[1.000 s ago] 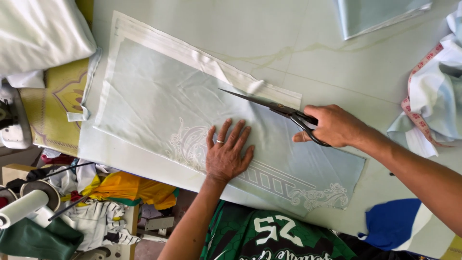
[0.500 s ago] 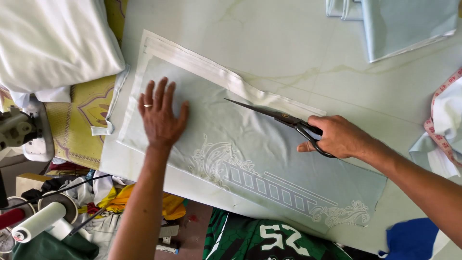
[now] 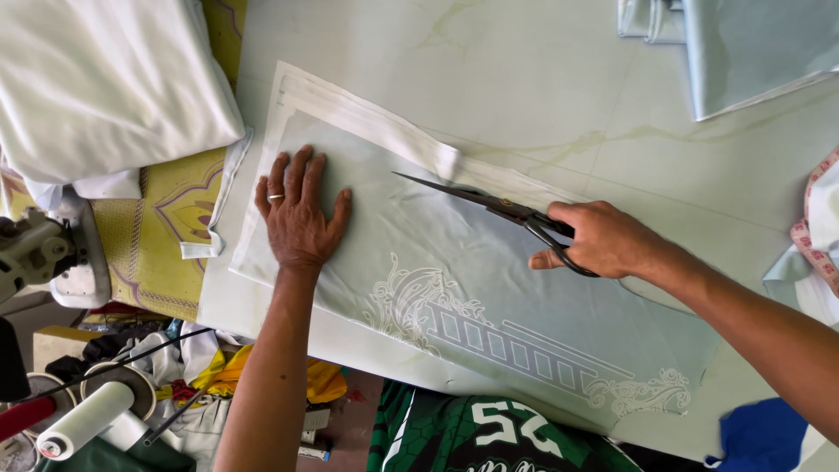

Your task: The person uses shears to cut a piece of light-colored fabric laid on a table. They measure and mark the fabric with a tape measure and a pen before cutting along the marked lines. The person then folds the cut fabric and places it aside.

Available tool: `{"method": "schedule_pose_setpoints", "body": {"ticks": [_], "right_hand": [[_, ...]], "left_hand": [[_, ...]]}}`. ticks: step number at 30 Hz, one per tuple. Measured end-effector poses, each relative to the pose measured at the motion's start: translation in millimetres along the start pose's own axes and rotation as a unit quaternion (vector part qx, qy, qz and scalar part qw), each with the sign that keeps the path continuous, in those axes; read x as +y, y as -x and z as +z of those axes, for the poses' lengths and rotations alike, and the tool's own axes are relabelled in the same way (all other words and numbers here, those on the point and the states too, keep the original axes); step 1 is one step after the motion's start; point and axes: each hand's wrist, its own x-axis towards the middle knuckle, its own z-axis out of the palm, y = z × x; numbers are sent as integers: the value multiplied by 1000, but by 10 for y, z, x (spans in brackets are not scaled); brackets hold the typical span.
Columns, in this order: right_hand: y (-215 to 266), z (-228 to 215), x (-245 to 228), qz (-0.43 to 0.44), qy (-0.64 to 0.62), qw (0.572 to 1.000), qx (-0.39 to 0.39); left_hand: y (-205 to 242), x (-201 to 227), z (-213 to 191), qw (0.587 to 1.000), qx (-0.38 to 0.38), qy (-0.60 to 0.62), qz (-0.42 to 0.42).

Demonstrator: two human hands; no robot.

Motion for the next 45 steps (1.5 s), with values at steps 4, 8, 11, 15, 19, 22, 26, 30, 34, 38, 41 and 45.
{"method": "schedule_pose_setpoints", "body": {"ticks": [4,8,11,15,19,22,26,30,34,38,41,45], "right_hand": [[-125,156,192,-1,-37,999,33],[-188,195,186,-13,-33,999,42],[-168,91,-122,-17,-30,999,33],[-194,-18,-497,-23,3,999,31],[-288,73,-379,-21,-14,998,61],[-369,157,-243,-19,-13,997,78],[-273,-45,-707,6,13,999,38],[-384,-152,-1006,-4,41,999,18],[-558,-23,-862,1,34,998,46],[-491,-70,-1015,-19,32,998,54],[-399,-289,-1411,62,57,996,-27],[-492,-349,-1697,59,53,996,-37]], "left_hand": [[-7,-26,23,1000,1,4,-4],[-9,-29,2,1000,1,8,-4],[6,-17,-9,1000,-4,24,-13],[-7,5,-29,999,1,28,-17],[5,-10,-30,999,-3,33,-18],[0,-21,-33,999,1,36,-17],[-15,-17,-84,998,-24,56,-29],[-125,-133,-92,994,-18,101,-28],[-669,-441,-37,993,78,91,1],[-1583,-486,-311,982,21,156,100],[-2071,-510,-306,975,-193,88,69],[-2389,-413,-514,931,-352,99,-11]]}}
